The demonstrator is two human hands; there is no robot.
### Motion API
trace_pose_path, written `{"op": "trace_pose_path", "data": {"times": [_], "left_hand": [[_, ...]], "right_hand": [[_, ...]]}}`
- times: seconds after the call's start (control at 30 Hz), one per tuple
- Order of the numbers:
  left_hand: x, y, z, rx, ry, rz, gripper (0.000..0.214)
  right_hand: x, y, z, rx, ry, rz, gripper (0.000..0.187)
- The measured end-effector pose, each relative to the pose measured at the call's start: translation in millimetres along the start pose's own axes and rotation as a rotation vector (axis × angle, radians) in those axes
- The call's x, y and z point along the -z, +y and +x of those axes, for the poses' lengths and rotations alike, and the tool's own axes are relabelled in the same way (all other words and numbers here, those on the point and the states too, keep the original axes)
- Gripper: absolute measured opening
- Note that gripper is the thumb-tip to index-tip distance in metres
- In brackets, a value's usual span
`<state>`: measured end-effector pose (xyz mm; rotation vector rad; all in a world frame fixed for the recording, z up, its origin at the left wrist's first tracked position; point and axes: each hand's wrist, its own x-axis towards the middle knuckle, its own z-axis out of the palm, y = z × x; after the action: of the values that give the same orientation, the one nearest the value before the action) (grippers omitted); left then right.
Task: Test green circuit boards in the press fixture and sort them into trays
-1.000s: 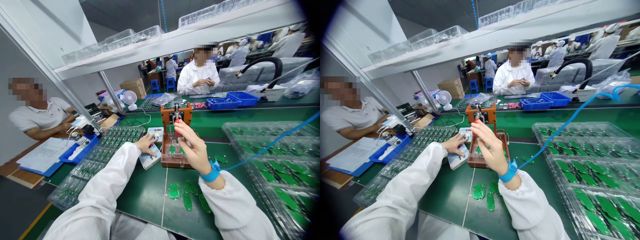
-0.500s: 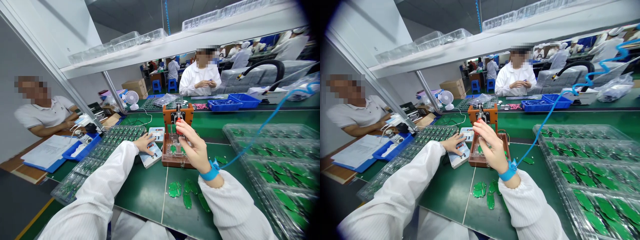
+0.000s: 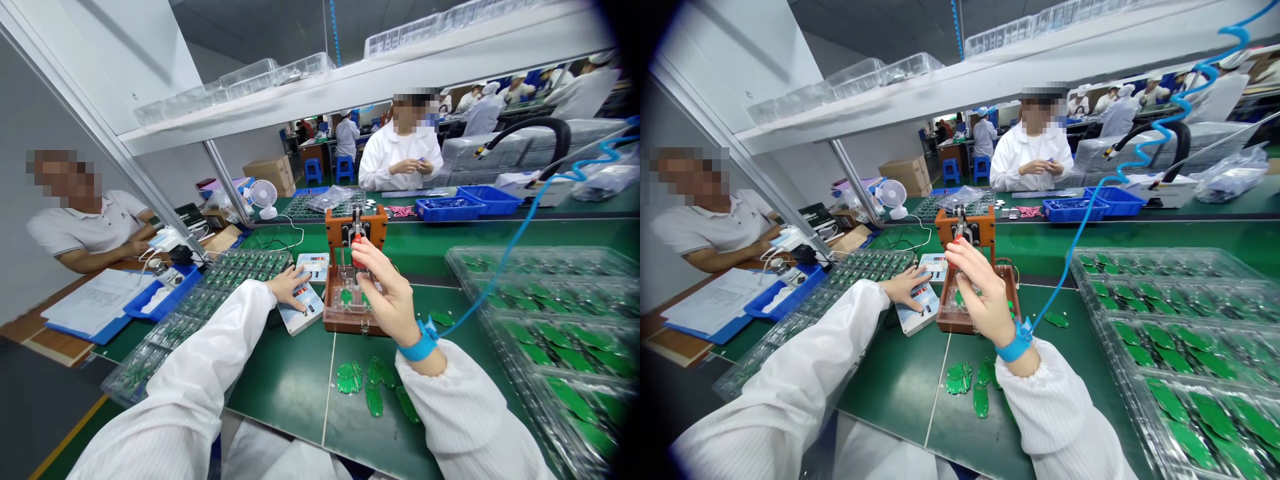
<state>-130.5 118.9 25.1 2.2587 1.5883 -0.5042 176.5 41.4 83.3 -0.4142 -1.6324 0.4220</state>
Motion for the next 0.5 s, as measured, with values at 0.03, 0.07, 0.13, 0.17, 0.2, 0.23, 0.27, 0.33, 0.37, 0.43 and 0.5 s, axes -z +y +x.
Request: {"op": "trace_pose_path", "data": {"times": [0.03, 0.07, 0.13, 0.17, 0.2, 0.23, 0.27, 0.33, 0.37, 0.43, 0.5], "left_hand": [[-0.1, 0.3, 0.1, -0.002, -0.001, 0.005, 0.132], [-0.3, 1.0, 0.3, -0.003, -0.002, 0.01, 0.132], [-0.4, 3.7, 1.1, -0.001, 0.003, 0.026, 0.131], [-0.2, 5.5, 1.6, 0.003, 0.007, 0.034, 0.131], [0.4, 7.6, 2.0, 0.006, 0.013, 0.041, 0.13], [1.8, 9.9, 1.8, 0.012, 0.016, 0.045, 0.13], [4.3, 12.5, 0.6, 0.019, 0.018, 0.046, 0.129], [13.7, 19.7, -7.1, 0.034, 0.046, 0.032, 0.128], [20.6, 25.4, -14.4, 0.033, 0.08, 0.009, 0.123], [36.6, 44.2, -35.7, 0.014, 0.172, -0.083, 0.103], [48.1, 76.0, -61.3, -0.044, 0.237, -0.231, 0.07]], "right_hand": [[-0.1, 0.1, 0.0, 0.002, 0.002, -0.002, 0.057], [-0.2, 0.2, 0.1, 0.007, 0.004, -0.004, 0.057], [-0.2, 0.4, 0.1, 0.012, 0.007, -0.005, 0.058], [0.0, 0.5, 0.1, 0.01, 0.005, -0.004, 0.058], [0.1, 0.5, 0.0, 0.007, 0.002, -0.003, 0.058], [0.3, 0.5, -0.1, 0.003, 0.002, 0.0, 0.057], [0.4, 0.5, -0.2, -0.002, 0.002, 0.003, 0.057], [0.7, 0.3, -0.4, -0.008, 0.004, 0.013, 0.057], [0.7, 0.2, -0.5, -0.01, 0.002, 0.017, 0.057], [0.7, -0.3, -0.4, -0.014, -0.004, 0.016, 0.056], [0.5, -0.7, -0.1, -0.013, -0.005, 0.011, 0.056]]}}
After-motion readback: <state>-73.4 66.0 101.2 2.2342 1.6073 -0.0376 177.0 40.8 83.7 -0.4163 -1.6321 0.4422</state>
